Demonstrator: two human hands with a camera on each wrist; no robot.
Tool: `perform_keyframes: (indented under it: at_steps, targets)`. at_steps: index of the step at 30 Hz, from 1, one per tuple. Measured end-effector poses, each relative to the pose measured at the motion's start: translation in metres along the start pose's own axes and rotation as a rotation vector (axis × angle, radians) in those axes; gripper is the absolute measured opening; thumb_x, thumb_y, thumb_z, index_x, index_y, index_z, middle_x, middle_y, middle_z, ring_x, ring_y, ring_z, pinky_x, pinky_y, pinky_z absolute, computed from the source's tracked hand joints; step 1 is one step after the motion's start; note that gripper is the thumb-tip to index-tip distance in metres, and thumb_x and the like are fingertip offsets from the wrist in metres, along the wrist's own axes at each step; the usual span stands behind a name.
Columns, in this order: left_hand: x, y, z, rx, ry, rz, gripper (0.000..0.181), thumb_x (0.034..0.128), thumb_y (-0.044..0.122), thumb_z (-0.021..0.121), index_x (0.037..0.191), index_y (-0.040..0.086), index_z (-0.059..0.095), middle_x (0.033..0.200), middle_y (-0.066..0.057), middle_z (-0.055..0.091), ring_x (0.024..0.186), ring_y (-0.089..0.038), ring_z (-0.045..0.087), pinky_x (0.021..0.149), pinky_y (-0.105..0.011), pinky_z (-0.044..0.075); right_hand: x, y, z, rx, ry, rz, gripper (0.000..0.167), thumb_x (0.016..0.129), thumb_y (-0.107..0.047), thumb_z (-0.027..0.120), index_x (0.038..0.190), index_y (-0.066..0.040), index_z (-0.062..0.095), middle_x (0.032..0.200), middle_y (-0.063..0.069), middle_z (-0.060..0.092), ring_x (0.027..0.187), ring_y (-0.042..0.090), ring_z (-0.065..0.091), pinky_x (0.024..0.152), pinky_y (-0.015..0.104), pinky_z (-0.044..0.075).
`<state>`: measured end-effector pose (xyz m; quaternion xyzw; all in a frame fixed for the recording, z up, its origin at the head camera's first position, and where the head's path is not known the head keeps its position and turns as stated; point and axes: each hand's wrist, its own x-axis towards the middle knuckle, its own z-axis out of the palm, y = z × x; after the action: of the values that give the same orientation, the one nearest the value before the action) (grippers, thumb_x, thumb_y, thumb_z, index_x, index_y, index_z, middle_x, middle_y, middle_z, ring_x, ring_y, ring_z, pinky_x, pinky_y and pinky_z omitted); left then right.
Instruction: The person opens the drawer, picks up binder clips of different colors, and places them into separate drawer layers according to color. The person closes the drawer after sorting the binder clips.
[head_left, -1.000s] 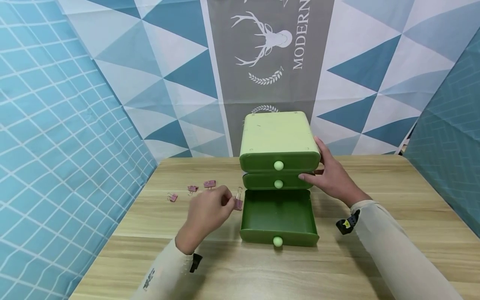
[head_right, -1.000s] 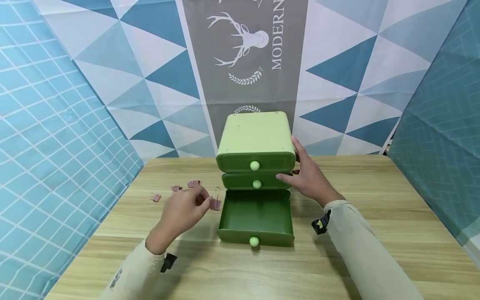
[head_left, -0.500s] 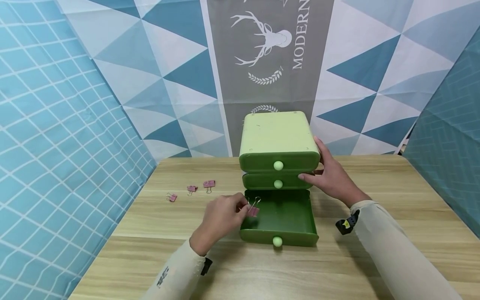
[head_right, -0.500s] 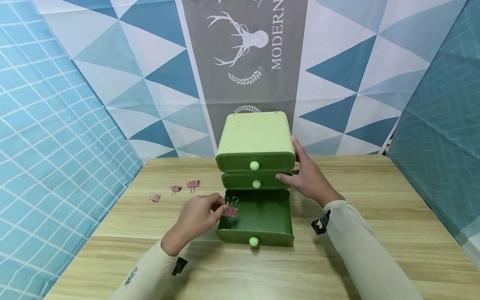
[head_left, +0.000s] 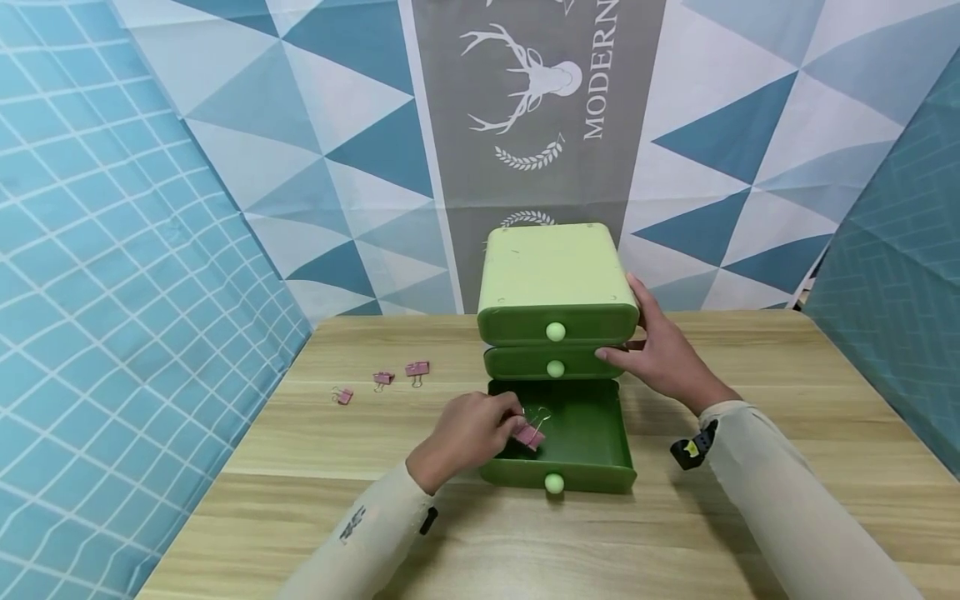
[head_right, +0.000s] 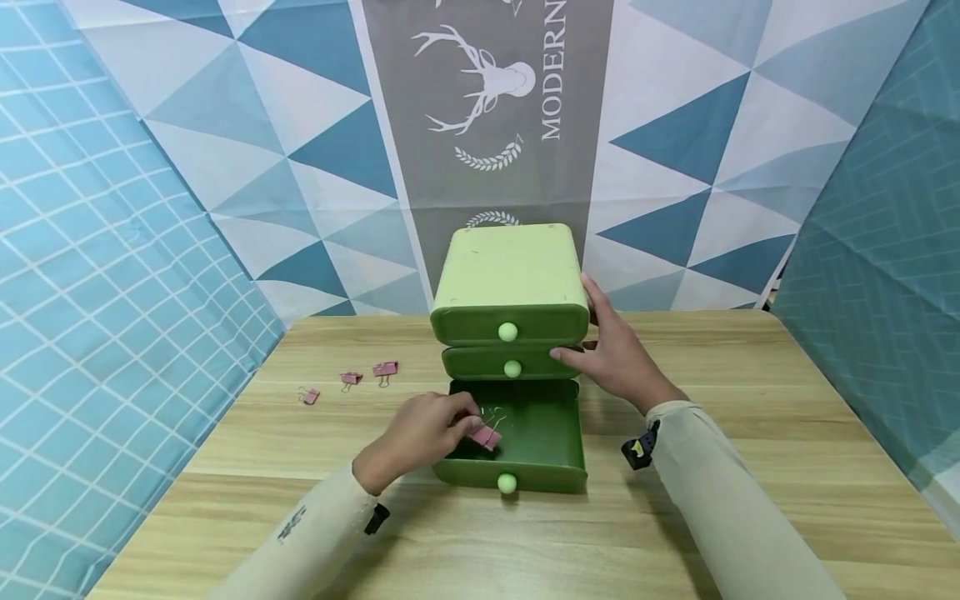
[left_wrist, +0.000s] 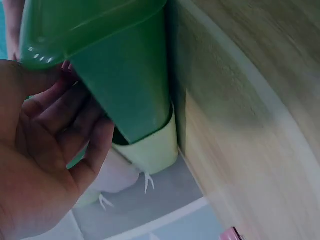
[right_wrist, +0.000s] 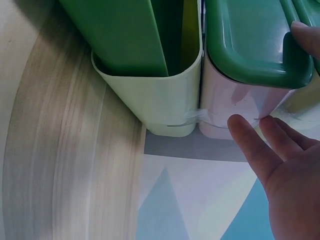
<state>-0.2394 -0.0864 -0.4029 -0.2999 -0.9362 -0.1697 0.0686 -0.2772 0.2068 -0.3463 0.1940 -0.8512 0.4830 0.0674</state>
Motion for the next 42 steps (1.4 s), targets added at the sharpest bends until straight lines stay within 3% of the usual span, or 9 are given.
perform_keyframes:
  at_steps: [6,11,16,20,24,30,36,42]
  targets:
    - [0.015,0.005,0.004,0.029,-0.075,0.049,0.012,0.1026,0.026,0.06,0.097,0.02,0.069,0.071,0.014,0.055,0.058,-0.004,0.049,0.056,-0.026,0.043,0.002,0.004,0.001,-0.005,0.008,-0.003,0.111,0.088,-0.016,0.08,0.162,-0.029,-0.001,0.154,0.017,0.033,0.136,0.038,0.042,0.092,0.055,0.05]
    - [0.023,0.007,0.01,0.044,-0.124,0.093,0.014,0.1045,0.025,0.056,0.099,0.02,0.068,0.072,0.014,0.054,0.057,-0.003,0.047,0.054,-0.024,0.041,0.008,0.021,0.003,-0.012,0.012,0.018,0.113,0.087,-0.02,0.081,0.161,-0.036,-0.002,0.155,0.014,0.032,0.136,0.035,0.042,0.092,0.053,0.051]
    - [0.027,0.008,0.013,0.028,-0.133,0.114,0.015,0.1035,0.026,0.058,0.101,0.021,0.071,0.079,0.015,0.061,0.062,0.0,0.052,0.057,-0.024,0.045,0.014,0.036,0.003,-0.014,0.009,0.026,0.115,0.085,-0.025,0.082,0.159,-0.042,-0.004,0.156,0.013,0.032,0.135,0.033,0.043,0.091,0.052,0.052]
    - [0.029,0.009,0.014,0.039,-0.145,0.124,0.015,0.1025,0.027,0.06,0.102,0.022,0.074,0.085,0.015,0.067,0.067,0.003,0.055,0.061,-0.023,0.047,0.008,0.019,0.002,-0.012,0.007,0.019,0.113,0.087,-0.021,0.081,0.16,-0.038,-0.004,0.155,0.016,0.032,0.136,0.036,0.042,0.092,0.054,0.051]
    - [0.029,0.009,0.015,0.046,-0.163,0.118,0.015,0.1015,0.023,0.062,0.095,0.02,0.075,0.079,0.015,0.063,0.064,0.001,0.052,0.058,-0.021,0.044,0.003,0.003,0.002,-0.003,0.006,0.014,0.111,0.088,-0.017,0.079,0.161,-0.036,-0.002,0.155,0.017,0.032,0.136,0.037,0.042,0.093,0.054,0.05]
    - [0.029,0.01,0.015,0.026,-0.182,0.111,0.017,0.1,0.017,0.063,0.088,0.017,0.076,0.076,0.014,0.062,0.062,0.0,0.051,0.059,-0.018,0.043,0.011,0.024,0.005,-0.007,0.007,0.021,0.112,0.087,-0.021,0.081,0.16,-0.04,-0.003,0.155,0.015,0.032,0.136,0.035,0.042,0.092,0.052,0.052]
    - [0.03,0.01,0.015,0.007,-0.163,0.118,0.016,0.1003,0.022,0.064,0.093,0.017,0.078,0.079,0.014,0.065,0.066,0.001,0.055,0.064,-0.02,0.047,0.014,0.039,0.004,-0.01,0.012,0.02,0.115,0.084,-0.031,0.083,0.159,-0.042,-0.003,0.156,0.012,0.033,0.136,0.033,0.043,0.091,0.051,0.052]
    - [0.025,0.005,0.011,0.02,-0.097,0.136,0.019,0.1001,0.033,0.064,0.103,0.021,0.078,0.093,0.014,0.071,0.078,0.004,0.06,0.069,-0.022,0.051,0.014,0.042,0.003,-0.034,0.017,0.027,0.115,0.085,-0.028,0.082,0.159,-0.04,-0.005,0.156,0.014,0.032,0.136,0.035,0.042,0.091,0.052,0.052]
